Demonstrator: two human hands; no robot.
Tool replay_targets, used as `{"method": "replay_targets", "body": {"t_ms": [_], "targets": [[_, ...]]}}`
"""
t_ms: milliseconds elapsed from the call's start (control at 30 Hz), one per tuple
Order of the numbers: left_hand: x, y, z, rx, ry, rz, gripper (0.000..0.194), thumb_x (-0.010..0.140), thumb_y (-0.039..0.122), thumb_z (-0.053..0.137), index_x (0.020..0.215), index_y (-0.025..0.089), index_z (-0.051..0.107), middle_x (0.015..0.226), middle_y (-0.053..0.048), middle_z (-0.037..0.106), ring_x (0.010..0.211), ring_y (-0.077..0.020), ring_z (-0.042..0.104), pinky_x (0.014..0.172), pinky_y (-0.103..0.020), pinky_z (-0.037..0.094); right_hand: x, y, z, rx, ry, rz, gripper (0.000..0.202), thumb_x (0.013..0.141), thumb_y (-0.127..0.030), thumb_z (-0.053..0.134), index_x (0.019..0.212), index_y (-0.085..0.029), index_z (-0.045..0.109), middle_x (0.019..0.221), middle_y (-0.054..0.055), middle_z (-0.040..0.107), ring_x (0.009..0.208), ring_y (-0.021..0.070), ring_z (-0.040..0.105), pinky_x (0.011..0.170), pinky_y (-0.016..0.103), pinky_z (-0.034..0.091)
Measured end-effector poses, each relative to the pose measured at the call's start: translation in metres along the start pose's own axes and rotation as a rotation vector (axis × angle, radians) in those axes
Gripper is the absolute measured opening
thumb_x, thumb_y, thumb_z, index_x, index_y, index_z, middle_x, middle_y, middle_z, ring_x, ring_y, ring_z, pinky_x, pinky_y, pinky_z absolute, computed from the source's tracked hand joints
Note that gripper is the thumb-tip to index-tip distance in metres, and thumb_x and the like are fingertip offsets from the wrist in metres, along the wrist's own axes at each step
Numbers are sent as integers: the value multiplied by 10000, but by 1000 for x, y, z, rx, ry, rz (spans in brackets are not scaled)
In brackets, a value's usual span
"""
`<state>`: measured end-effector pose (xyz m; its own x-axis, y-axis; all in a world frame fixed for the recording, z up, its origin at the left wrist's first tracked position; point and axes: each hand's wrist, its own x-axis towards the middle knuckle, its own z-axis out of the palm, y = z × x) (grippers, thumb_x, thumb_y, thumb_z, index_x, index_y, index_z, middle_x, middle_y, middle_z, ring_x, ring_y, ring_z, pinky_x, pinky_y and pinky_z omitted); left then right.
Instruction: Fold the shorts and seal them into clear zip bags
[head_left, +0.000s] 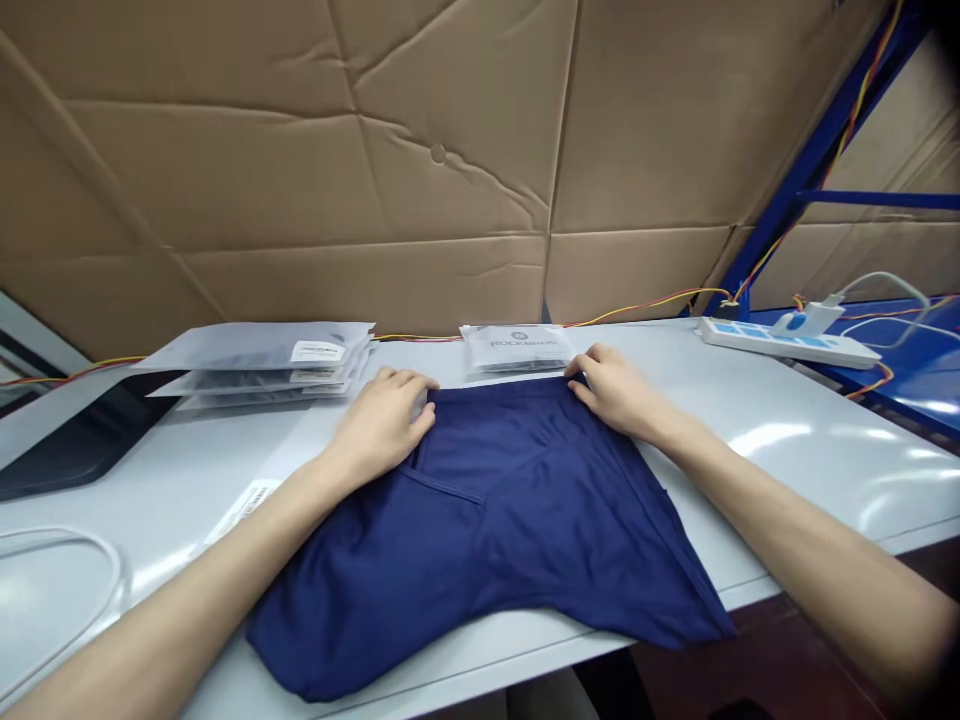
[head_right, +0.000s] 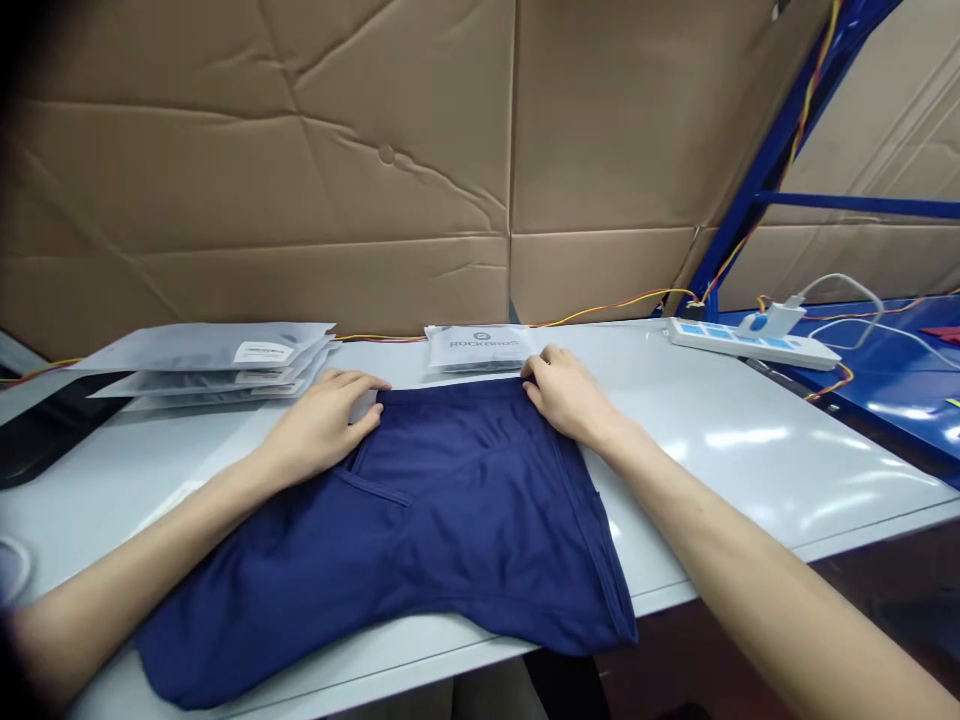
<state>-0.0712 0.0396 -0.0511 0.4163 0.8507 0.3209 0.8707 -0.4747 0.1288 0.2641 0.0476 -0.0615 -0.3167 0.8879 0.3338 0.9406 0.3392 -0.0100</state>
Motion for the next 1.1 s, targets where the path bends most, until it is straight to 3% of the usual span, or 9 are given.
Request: {"method": "replay_targets", "body": {"t_ms": [200,333,400,500,600,833,967,1100], "targets": [[4,2,-14,-81,111,-67,202,866,317,478,975,220,618,1032,-85,722,1066,-290,637,943,-444,518,3,-2,-9,49,194,33,96,926,-247,543,944,-204,626,1024,130,643,1012,308,610,910,451,512],[1,5,-32,-273,163,-102,143,817,322,515,924,236,554,1025,-58,721,1042,-266,679,950,-414,511,-2,-4,-28,274,374,-27,38,860,-225,583,874,-235,549,998,81,695,1004,279,623,918,441,495],[-4,7,-42,-370,102,-71,183,813,332,542,972,241,541,1048,-47,732,1058,-260,687,965,-406,504,-8,-4,-37,410,335,-82,91,810,-193,597,854,-242,534,961,46,712,955,247,646,892,406,497],[-11,13,-52,-438,-85,-17,269,875,390,521,1098,249,573,987,-27,768,1001,-259,703,929,-407,513,-18,-4,-47,503,112,-123,84,792,-165,582,788,-242,548,819,-1,696,809,202,658,805,356,494],[-15,19,-54,-377,-220,12,315,940,457,448,1064,253,653,881,-12,788,894,-254,712,929,-419,507,-23,-6,-49,491,-70,-122,113,817,-165,570,729,-235,573,755,-16,697,740,179,645,761,333,483],[-11,21,-42,-212,-155,44,433,965,514,379,864,259,714,952,-38,792,1003,-276,682,951,-435,499,-20,-9,-39,358,-55,-125,160,899,-262,584,768,-240,671,822,26,739,816,211,656,837,366,502],[-11,16,-35,-143,-82,15,422,954,511,416,987,260,754,1003,-61,756,1015,-275,665,979,-448,505,-19,-8,-33,267,-8,-19,195,949,-296,542,850,-245,701,878,56,737,896,246,665,833,380,523],[-12,13,-31,-103,-83,16,415,967,488,438,1105,265,760,1134,-81,708,1070,-264,647,1044,-454,485,-18,-5,-29,243,-22,29,184,969,-310,533,959,-234,700,948,77,745,992,268,652,871,403,526]]}}
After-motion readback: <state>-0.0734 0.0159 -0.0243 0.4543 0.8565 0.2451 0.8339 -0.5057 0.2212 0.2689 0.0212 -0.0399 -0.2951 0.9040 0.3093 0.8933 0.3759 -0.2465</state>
